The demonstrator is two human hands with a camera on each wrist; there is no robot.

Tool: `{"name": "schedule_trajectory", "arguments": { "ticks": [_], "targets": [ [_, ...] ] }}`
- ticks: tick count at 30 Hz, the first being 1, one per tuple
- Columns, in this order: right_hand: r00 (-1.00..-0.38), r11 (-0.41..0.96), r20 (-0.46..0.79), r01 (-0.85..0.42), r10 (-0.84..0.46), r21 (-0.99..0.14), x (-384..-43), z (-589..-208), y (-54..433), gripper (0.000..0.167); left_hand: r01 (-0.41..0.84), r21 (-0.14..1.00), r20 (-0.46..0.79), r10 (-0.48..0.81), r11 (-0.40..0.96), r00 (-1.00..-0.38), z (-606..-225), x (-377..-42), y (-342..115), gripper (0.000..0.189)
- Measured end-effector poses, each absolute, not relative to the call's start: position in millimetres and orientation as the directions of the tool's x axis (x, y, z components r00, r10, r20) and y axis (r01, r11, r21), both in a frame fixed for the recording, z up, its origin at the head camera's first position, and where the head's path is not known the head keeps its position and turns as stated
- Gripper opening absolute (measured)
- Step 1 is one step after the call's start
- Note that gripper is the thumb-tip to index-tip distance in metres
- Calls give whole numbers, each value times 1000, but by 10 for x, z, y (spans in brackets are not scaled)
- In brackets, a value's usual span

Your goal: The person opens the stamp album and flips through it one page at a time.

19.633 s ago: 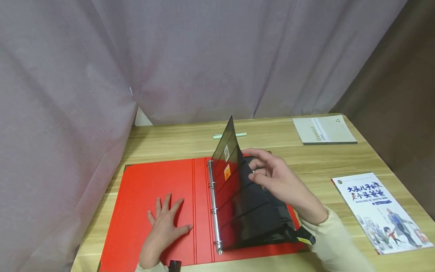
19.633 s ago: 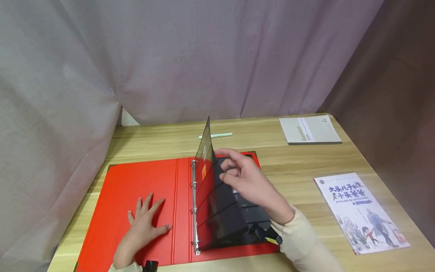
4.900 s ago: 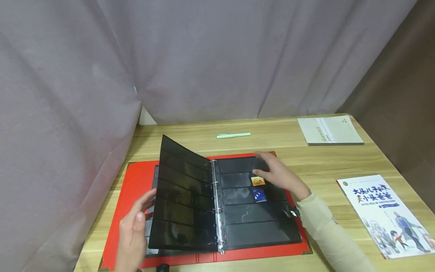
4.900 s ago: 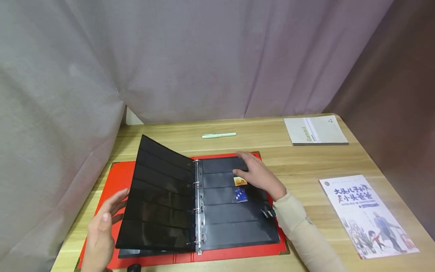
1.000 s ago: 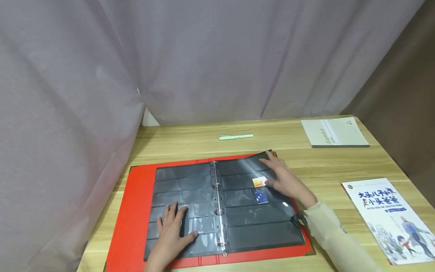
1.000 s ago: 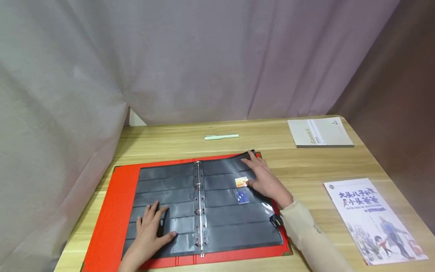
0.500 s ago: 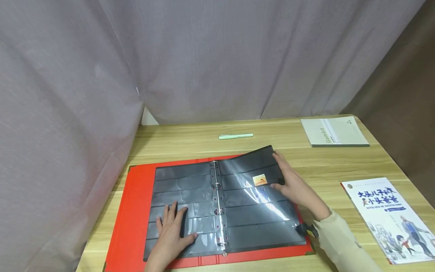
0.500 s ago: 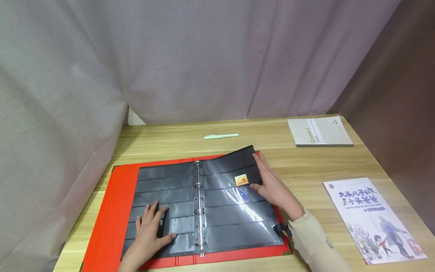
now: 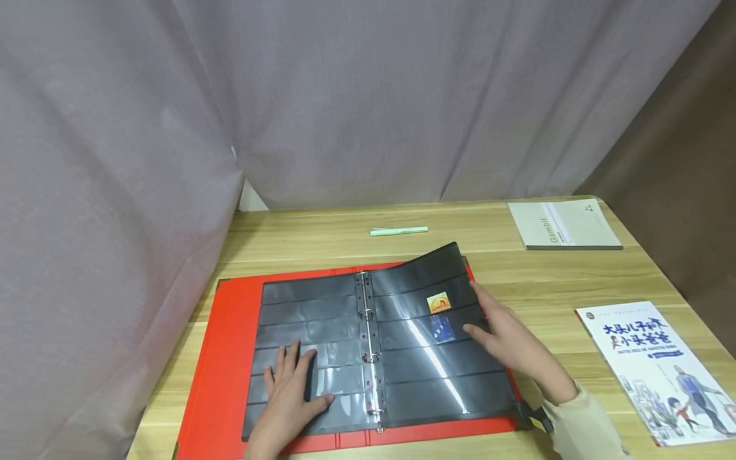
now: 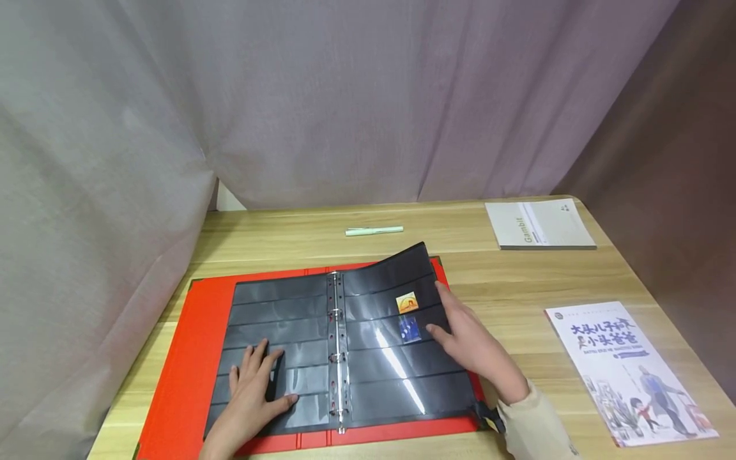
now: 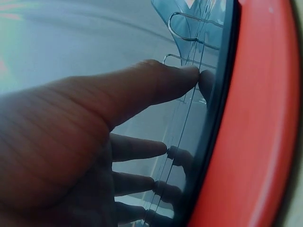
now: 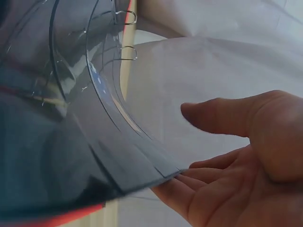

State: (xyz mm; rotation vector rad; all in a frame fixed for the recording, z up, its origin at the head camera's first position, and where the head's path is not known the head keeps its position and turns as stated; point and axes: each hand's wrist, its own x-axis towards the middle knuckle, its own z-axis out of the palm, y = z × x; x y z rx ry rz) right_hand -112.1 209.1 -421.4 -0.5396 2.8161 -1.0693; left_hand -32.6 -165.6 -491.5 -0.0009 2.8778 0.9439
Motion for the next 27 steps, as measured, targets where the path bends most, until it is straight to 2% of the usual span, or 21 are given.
{"name": "schedule_trajectory", "arguments": {
  "ticks": [12, 19, 27],
  "targets": [
    [-920, 680, 116, -357, -374, -640, -1015, -4071, 2170, 71, -45, 589, -124, 36, 807, -992, -4906, -327, -1665, 83],
    [-904, 671, 147, -400, -401, -625, -973, -4003, 2199, 72, -62, 594, -143, 30, 802, -989, -4900, -338, -1670, 82],
    [-874, 609, 168, -445, -457, -657, -852, -3875, 2211, 77, -49, 601, -127, 35, 798, -991, -4900, -339, -1678, 82]
  ]
}}
